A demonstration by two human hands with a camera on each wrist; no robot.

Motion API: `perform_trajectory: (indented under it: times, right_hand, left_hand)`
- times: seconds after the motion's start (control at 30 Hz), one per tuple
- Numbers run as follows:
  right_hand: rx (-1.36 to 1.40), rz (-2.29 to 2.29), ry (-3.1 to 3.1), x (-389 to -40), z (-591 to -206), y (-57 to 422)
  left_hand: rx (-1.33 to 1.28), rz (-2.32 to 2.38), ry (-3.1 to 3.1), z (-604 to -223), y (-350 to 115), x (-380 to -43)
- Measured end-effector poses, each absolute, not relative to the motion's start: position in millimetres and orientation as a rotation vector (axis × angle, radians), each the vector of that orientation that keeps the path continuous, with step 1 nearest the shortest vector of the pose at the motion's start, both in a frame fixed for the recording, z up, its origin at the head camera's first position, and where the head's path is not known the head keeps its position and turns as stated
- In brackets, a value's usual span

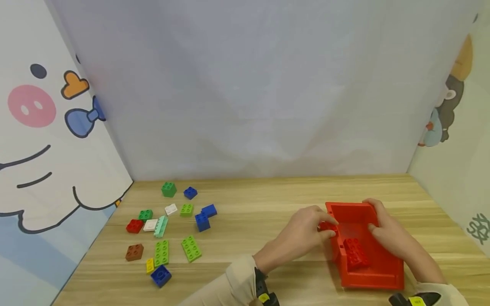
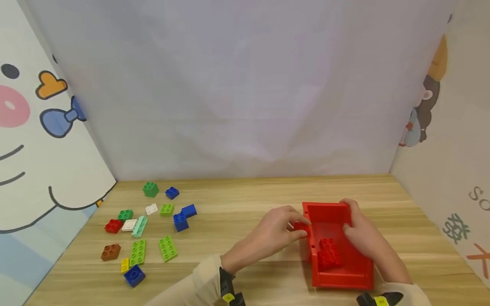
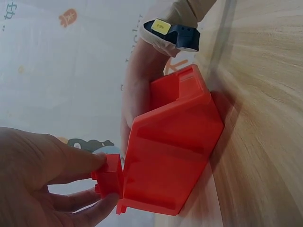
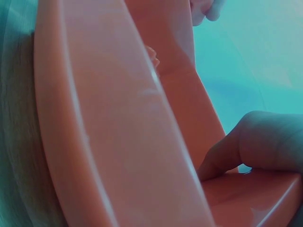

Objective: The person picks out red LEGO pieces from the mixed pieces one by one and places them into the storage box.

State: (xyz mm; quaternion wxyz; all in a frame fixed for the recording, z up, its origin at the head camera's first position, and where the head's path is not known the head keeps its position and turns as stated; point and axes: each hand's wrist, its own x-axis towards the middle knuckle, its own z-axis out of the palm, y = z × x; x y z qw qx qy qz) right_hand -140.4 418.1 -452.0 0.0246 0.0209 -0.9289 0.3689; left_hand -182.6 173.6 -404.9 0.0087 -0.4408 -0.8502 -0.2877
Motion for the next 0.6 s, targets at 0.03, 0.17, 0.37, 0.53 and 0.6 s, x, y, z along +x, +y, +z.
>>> perform_trajectory:
  times: [0.03,0.17,0.37,0.53,0.6]
  right_hand:
    - [0.06,1.133,-2.875,-140,-452,418]
    - [0.055,1.118,-2.876,-141,-450,419]
    - [0.066,1.177,-2.858,-141,-448,419]
    - [0.065,1.237,-2.843,-140,-450,418]
    - [0.053,1.246,-2.849,-140,-450,418]
  left_hand:
    - [-1.378,-0.898,-2.648,-405,174,-183]
    - [-1.381,-0.905,-2.615,-403,177,-183]
    - [-1.39,-0.878,-2.578,-401,189,-179]
    - [-1.414,-0.823,-2.55,-404,199,-177]
    - [-1.426,-0.817,-2.533,-406,202,-177]
